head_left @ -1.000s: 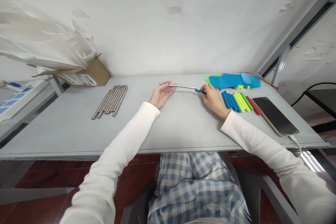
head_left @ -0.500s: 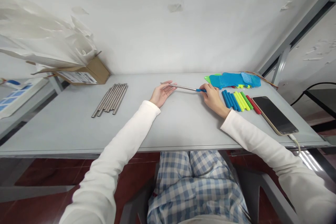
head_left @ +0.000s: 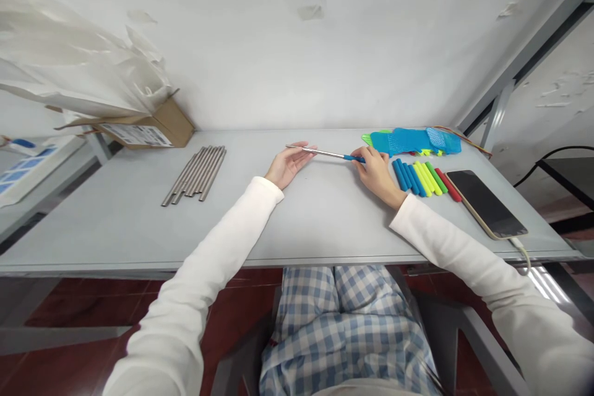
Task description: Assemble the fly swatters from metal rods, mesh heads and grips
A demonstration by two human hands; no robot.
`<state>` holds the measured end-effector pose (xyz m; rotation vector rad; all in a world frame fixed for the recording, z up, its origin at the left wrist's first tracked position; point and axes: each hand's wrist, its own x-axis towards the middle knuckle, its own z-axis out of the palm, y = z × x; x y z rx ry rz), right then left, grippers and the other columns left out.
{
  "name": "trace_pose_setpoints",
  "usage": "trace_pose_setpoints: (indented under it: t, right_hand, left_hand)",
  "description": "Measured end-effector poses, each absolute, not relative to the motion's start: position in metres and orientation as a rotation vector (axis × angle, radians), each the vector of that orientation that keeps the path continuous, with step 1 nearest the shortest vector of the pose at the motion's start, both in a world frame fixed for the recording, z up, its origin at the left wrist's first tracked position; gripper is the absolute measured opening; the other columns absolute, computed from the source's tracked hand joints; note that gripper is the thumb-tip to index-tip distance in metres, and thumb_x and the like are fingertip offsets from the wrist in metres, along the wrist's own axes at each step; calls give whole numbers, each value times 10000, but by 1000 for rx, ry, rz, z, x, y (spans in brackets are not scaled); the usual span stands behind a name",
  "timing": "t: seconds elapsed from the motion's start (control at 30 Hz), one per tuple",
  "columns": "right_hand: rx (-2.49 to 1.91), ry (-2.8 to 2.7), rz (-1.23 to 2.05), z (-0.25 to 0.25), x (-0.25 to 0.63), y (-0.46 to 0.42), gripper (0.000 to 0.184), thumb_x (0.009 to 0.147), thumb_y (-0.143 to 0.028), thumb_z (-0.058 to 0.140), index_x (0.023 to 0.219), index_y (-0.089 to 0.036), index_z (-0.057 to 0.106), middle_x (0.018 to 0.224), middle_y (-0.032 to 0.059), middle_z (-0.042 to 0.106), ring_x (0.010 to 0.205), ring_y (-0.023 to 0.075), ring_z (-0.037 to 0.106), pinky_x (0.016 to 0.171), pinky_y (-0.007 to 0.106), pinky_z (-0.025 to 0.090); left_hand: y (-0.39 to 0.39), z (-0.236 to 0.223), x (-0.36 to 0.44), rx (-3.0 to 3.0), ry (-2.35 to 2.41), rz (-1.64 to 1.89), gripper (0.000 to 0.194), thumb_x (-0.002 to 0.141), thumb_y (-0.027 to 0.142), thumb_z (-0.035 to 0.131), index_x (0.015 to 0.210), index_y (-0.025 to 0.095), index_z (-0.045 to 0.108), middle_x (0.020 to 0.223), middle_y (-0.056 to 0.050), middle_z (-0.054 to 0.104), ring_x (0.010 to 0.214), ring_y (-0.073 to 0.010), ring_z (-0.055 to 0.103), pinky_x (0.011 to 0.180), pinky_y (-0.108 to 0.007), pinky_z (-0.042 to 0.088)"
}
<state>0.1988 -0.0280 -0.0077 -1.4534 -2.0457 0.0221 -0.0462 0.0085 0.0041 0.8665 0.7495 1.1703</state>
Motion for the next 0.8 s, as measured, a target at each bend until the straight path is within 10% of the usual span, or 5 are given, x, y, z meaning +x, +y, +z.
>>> trace_pose_setpoints:
  t: [0.8]
  right_hand:
    - [-1163, -2162, 286, -2, 179, -43, 237, 970, -380, 456, 1073, -204, 577, 1010, 70, 690, 867, 191, 616, 877, 351, 378]
  left_hand:
    - [-14, 3, -22, 1145, 717, 886, 247, 745, 203, 775, 970, 162, 680, 987, -61, 710, 906, -174, 702, 979, -400, 508]
